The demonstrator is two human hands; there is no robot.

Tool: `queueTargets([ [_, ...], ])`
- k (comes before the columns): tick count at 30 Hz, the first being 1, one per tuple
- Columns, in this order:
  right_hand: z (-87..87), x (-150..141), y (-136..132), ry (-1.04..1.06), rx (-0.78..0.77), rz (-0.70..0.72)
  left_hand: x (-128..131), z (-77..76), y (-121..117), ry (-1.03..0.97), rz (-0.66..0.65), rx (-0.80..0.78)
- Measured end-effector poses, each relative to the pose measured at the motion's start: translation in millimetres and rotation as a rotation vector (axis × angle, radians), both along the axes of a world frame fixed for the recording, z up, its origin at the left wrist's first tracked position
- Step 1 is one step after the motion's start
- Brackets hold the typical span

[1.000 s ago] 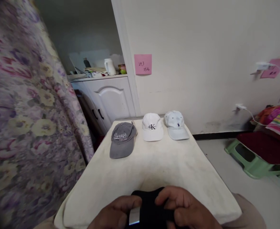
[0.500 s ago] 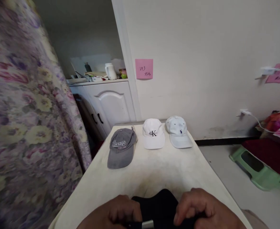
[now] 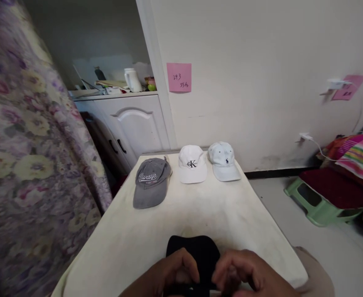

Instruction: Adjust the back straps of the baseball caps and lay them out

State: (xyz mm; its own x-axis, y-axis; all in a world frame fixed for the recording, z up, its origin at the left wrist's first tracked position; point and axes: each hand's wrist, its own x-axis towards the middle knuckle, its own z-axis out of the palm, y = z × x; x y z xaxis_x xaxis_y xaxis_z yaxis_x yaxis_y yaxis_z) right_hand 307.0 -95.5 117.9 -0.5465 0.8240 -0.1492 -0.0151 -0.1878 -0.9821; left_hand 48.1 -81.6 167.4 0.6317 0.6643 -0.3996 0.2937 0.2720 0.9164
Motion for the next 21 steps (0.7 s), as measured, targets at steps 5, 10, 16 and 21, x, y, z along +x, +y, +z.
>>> queueTargets([
  [5,14.1,-26,-8,-0.085,0.038,-0.013,1,-3.9,-10,0.092,-0.013,0.106],
  [10,-1.2,-44,-20,-0.164,0.038,-0.09,-4,-14.7,-19,-0.049,0.021,0.103],
  [16,-4.3,-59,-24,-0.136,-0.031,-0.131,-10,-21.7,-28,-0.007,0.063,0.081],
  [21,-1.8,-61,-22,-0.098,-0.018,-0.049,-10,-41.6,-34,0.063,0.111,0.202],
])
